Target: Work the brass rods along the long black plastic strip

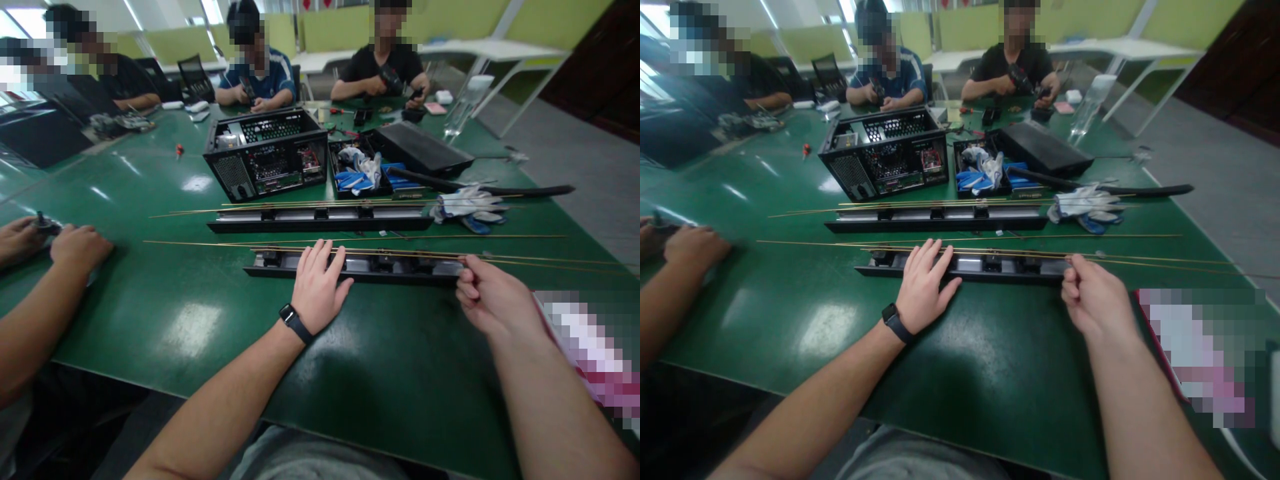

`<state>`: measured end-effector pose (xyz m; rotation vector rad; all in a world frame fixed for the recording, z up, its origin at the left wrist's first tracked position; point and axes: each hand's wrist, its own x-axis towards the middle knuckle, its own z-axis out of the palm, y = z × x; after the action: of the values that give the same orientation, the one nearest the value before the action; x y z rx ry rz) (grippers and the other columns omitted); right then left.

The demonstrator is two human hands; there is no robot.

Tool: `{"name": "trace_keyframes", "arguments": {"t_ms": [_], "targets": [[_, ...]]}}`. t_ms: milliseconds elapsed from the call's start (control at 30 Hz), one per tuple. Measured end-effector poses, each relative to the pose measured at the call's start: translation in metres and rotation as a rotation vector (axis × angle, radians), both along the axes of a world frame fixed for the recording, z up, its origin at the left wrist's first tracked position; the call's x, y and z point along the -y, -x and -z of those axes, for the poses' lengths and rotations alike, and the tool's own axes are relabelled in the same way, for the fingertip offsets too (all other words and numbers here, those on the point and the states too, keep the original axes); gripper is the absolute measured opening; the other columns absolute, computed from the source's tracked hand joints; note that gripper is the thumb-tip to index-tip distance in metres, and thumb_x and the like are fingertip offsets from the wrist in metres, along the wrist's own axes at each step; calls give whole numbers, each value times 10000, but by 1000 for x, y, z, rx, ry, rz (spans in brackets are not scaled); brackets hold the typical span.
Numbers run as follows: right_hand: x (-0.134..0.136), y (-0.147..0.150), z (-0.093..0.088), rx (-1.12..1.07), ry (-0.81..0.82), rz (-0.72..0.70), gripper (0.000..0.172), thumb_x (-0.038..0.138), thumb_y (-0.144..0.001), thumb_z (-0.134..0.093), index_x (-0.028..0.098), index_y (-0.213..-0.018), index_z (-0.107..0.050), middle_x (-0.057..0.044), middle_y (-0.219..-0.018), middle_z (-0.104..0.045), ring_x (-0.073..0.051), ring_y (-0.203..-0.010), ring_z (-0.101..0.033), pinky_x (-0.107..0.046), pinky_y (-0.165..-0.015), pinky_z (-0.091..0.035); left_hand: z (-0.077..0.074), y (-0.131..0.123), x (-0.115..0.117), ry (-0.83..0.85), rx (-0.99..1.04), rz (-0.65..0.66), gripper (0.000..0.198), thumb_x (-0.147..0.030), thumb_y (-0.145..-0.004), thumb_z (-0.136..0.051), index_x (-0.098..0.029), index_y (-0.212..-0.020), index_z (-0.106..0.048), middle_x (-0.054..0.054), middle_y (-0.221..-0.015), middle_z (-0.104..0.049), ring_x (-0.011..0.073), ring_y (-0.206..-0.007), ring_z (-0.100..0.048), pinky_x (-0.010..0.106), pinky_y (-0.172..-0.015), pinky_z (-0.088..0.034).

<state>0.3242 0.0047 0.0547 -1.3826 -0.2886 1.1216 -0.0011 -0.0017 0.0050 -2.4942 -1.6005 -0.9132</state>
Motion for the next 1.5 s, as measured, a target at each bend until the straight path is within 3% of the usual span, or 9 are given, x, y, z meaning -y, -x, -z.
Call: {"name": "trace_keyframes", "arguments": {"t_ms": [167,367,467,600,700,833,1067,1267,1500], "targets": [[2,9,1,21,-7,-90,270,259,-1060,-994,227,-995,-733,51,-664,-601,-58,-413,-410,-135,-354,-319,0,0,0,-11,-12,-2,594,-308,-1175,-789,-186,-1751,-709,248,-1861,-690,442,-1806,-606,727,-1530,-443],[0,0,0,-28,8,-5,207,219,-1148,-857,215,-979,-738,57,-646,-565,-51,-396,-379,-136,-351,-311,0,0,0,-3,-9,-1,600,-299,-1173,-787,-211,-1761,-705,235,-1867,-688,439,-1814,-597,734,-1535,-432],[1,2,4,-4,-17,-36,191,195,-1134,-861,205,-971,-760,55,-642,-568,-50,-411,-392,-133,-361,-292,0,0,0,-2,-10,4,600,-302,-1179,-778,-192,-1764,-700,248,-1871,-681,444,-1815,-594,741,-1536,-427],[0,3,15,44,-48,-150,232,310,-1045,-999,217,-974,-799,47,-661,-587,-51,-435,-397,-149,-381,-280,0,0,0,0,-8,2,607,-306,-1175,-785,-194,-1766,-701,250,-1871,-680,452,-1816,-591,748,-1535,-424],[-3,-7,23,54,-55,-144,309,411,-1003,-1052,249,-971,-792,51,-666,-565,-62,-452,-385,-173,-387,-264,1,0,-1,-1,-10,-5,612,-307,-1167,-800,-218,-1765,-707,231,-1864,-693,449,-1816,-592,741,-1536,-427],[-5,-19,24,26,-36,-76,252,364,-1058,-982,256,-959,-777,54,-673,-548,-65,-465,-374,-179,-396,-272,2,1,-1,-12,-15,0,612,-309,-1166,-806,-209,-1762,-707,232,-1863,-692,447,-1811,-598,727,-1532,-442],[-1,-1,21,70,-41,-177,308,382,-1010,-1035,240,-957,-767,46,-683,-593,-61,-454,-382,-190,-398,-272,1,1,-1,-35,-16,13,600,-310,-1180,-792,-153,-1753,-710,266,-1851,-692,450,-1793,-618,700,-1527,-456],[-3,-9,22,54,-44,-97,344,401,-1036,-1018,258,-948,-718,54,-671,-566,-65,-461,-389,-186,-402,-272,0,0,-1,-6,-19,2,617,-304,-1168,-811,-167,-1761,-709,261,-1865,-681,449,-1814,-594,699,-1546,-426],[-3,-7,25,60,-38,-200,321,394,-1007,-1046,249,-962,-763,42,-687,-598,-68,-461,-402,-193,-408,-279,0,0,-1,-29,-20,8,601,-301,-1177,-787,-147,-1753,-709,270,-1854,-689,449,-1796,-617,712,-1525,-457]]}}
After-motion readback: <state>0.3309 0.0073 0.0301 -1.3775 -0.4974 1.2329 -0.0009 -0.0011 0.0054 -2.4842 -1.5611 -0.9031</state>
